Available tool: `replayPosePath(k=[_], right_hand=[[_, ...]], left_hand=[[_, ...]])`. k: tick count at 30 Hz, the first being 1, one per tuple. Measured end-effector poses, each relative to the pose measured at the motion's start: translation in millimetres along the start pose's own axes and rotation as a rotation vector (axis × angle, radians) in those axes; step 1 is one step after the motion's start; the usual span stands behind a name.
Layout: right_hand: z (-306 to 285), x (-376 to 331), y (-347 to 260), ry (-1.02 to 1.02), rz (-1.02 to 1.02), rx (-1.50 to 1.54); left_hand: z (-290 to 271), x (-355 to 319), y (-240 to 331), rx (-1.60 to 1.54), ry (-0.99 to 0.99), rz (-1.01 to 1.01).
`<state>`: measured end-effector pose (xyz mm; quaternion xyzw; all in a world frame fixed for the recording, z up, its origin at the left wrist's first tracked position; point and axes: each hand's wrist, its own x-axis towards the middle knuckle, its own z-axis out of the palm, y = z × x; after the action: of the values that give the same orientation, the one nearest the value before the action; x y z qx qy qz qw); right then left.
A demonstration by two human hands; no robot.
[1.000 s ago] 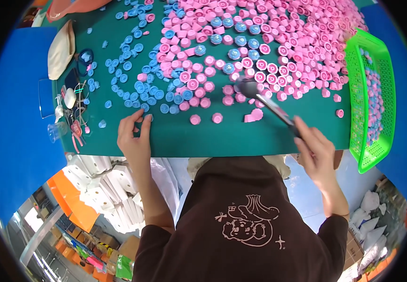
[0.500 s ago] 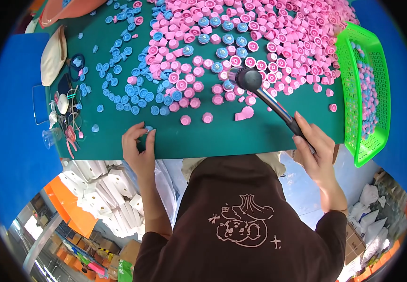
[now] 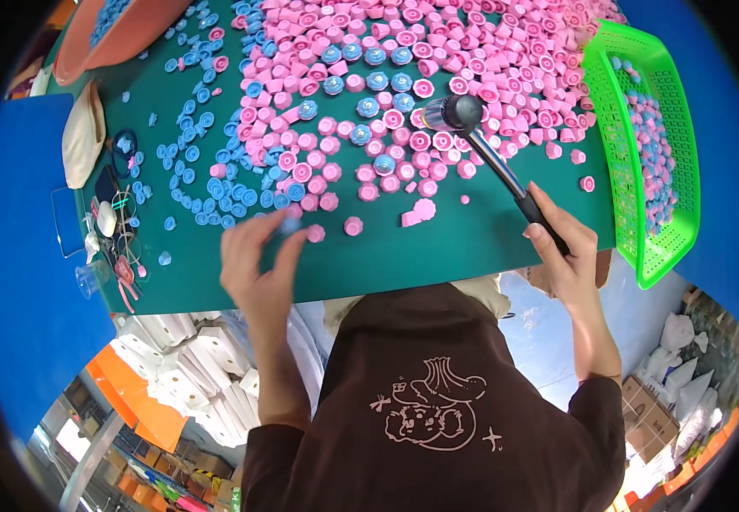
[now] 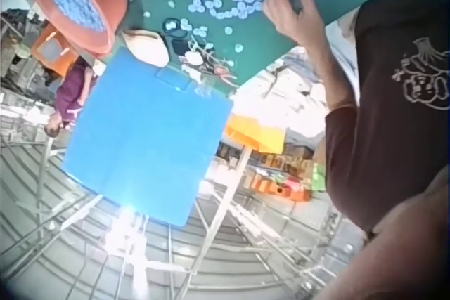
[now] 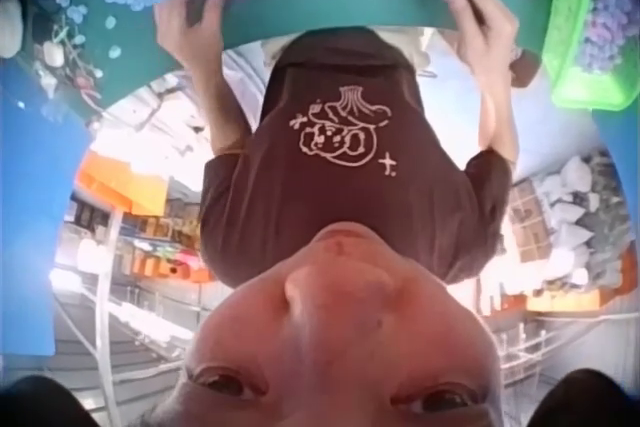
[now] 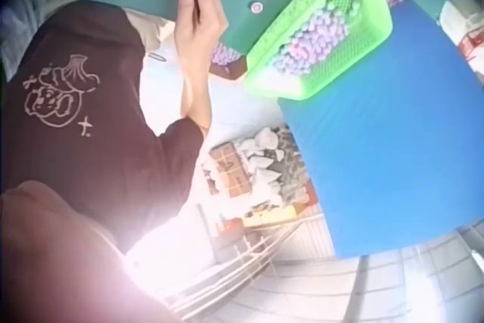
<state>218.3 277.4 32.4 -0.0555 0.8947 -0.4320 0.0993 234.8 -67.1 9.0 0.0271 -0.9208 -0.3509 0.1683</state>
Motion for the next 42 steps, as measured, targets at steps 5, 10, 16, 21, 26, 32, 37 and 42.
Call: replayPosePath(k=[5,10,16,21,26,32,37,42], right_hand=[[6.0,0.7,13.1,0.121,-0.094,0.053],[4.4,-6.7,18.9,0.125,-0.060,0.073],[3.1,-7.9,18.7,0.050,0.008,0.078],[5.2,-5.1,15.6,0.040,-0.018,0.065],[0.0,-4.9,1.4,0.068,-0.139,-0.020],[6.7,0.2,1.2,-0.033,-0.106,-0.079],[1.8,0.9,-1.2,-0.051,-0.052,-0.041],[5.1,0.6,6.2,0.118,-0.120,0.044]], left_hand=[[59.6,61.6,52.4,-0.113,-0.222,0.228],[87.3,89.2,54.9,-0.114,-0.403,0.456],[93.4,95.3,53.9,-0.075,-0.499,0.499],[89.3,96.9,50.0,-0.076,-0.509,0.471],[62.1,90.5,45.5,-0.091,-0.327,0.298],[51.8,65.0,23.0,-0.069,-0.358,0.265],[67.9,58.3,15.8,-0.116,-0.366,0.281],[70.0,60.7,17.1,-0.135,-0.366,0.271]])
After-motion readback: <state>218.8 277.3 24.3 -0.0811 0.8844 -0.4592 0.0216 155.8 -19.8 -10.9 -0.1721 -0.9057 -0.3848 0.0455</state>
